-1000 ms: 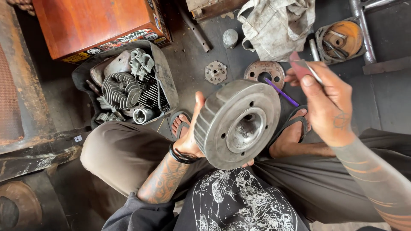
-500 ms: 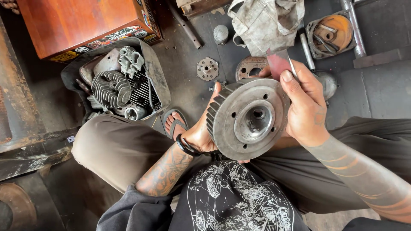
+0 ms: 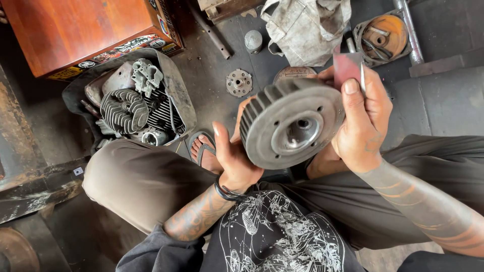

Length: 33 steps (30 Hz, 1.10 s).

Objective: Sanding a circular metal motorcycle component with sandpaper to smooth the surface.

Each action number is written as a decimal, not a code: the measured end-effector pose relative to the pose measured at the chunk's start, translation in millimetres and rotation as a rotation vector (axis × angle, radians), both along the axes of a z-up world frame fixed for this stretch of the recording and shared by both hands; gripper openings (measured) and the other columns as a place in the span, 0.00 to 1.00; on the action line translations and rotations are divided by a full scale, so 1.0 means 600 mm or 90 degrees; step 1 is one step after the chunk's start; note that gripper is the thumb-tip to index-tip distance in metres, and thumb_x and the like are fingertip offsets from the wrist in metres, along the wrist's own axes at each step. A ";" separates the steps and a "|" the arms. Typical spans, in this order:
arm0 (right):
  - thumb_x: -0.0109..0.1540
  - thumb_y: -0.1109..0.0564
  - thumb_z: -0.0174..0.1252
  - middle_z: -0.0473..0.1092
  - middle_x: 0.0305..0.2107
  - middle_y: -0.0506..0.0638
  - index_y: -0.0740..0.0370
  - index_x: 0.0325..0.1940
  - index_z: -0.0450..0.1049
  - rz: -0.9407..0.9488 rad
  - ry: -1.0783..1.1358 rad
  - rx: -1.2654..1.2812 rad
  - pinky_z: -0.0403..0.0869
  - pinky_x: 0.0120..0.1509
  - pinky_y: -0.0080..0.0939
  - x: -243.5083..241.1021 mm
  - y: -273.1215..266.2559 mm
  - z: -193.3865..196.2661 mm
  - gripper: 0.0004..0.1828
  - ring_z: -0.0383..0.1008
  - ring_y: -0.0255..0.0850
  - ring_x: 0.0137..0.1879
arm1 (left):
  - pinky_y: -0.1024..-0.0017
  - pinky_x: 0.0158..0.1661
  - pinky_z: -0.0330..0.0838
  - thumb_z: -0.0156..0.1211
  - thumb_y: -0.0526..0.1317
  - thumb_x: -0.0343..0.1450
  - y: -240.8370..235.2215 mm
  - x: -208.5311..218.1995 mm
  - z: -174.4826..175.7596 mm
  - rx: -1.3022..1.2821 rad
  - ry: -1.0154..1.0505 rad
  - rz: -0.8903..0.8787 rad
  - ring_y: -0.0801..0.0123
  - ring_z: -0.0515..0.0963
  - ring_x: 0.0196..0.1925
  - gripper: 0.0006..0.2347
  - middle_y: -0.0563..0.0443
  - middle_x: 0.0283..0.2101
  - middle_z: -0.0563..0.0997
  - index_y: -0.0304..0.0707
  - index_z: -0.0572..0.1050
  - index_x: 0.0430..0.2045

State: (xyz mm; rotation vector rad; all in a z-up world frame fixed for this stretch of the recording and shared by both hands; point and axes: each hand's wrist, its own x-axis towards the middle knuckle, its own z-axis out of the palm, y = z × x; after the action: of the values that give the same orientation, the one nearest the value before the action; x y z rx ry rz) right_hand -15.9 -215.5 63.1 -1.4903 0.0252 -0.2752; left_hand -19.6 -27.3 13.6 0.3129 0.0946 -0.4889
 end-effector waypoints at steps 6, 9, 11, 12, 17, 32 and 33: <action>0.75 0.59 0.40 0.70 0.51 0.58 0.70 0.67 0.64 -0.047 0.003 -0.106 0.66 0.67 0.38 0.013 0.000 0.006 0.18 0.67 0.41 0.54 | 0.52 0.74 0.59 0.70 0.51 0.62 0.005 0.034 0.027 0.246 -0.245 -0.028 0.51 0.64 0.73 0.47 0.39 0.71 0.63 0.35 0.47 0.74; 0.74 0.58 0.44 0.70 0.53 0.57 0.69 0.68 0.64 0.007 0.067 -0.003 0.68 0.70 0.36 0.013 -0.011 0.007 0.19 0.68 0.38 0.56 | 0.50 0.71 0.56 0.62 0.50 0.62 0.016 0.035 0.014 0.267 -0.226 -0.001 0.49 0.62 0.72 0.40 0.39 0.69 0.64 0.31 0.55 0.70; 0.73 0.61 0.44 0.68 0.61 0.60 0.72 0.70 0.63 0.121 0.121 0.096 0.68 0.74 0.39 0.014 -0.018 0.019 0.22 0.68 0.41 0.62 | 0.55 0.61 0.62 0.60 0.48 0.65 0.028 0.038 0.014 0.186 -0.133 0.000 0.51 0.69 0.60 0.31 0.35 0.60 0.70 0.29 0.63 0.61; 0.73 0.61 0.44 0.68 0.61 0.60 0.72 0.70 0.63 0.130 0.122 0.094 0.68 0.74 0.39 0.016 -0.024 0.025 0.22 0.68 0.41 0.62 | 0.55 0.61 0.62 0.60 0.48 0.65 0.039 0.037 -0.006 0.186 -0.132 0.009 0.51 0.69 0.60 0.31 0.35 0.60 0.70 0.29 0.63 0.61; 0.72 0.71 0.45 0.66 0.57 0.74 0.91 0.61 0.66 0.073 -0.100 -0.414 0.71 0.66 0.52 0.009 -0.047 0.052 0.16 0.72 0.59 0.56 | 0.53 0.50 0.74 0.54 0.50 0.67 0.077 0.042 -0.047 0.018 0.006 0.005 0.43 0.77 0.51 0.33 0.24 0.56 0.74 0.19 0.63 0.62; 0.64 0.67 0.56 0.72 0.51 0.69 0.78 0.53 0.76 0.104 -0.285 -0.530 0.72 0.53 0.45 -0.003 -0.032 0.022 0.14 0.72 0.53 0.49 | 0.54 0.77 0.56 0.68 0.50 0.60 0.077 0.071 0.038 0.296 -0.423 0.169 0.57 0.64 0.76 0.42 0.46 0.75 0.61 0.35 0.58 0.71; 0.64 0.67 0.56 0.72 0.51 0.69 0.78 0.53 0.76 0.104 -0.288 -0.533 0.72 0.53 0.45 -0.004 -0.025 0.016 0.14 0.72 0.53 0.49 | 0.54 0.77 0.56 0.68 0.50 0.60 0.073 0.069 0.037 0.293 -0.426 0.171 0.57 0.64 0.76 0.42 0.46 0.75 0.61 0.35 0.58 0.71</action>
State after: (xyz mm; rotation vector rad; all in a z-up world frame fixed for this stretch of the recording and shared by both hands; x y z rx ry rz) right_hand -18.5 -230.5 72.9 -2.2050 -0.6402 -0.5235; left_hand 21.5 16.7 35.5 0.8873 -0.4037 -0.0717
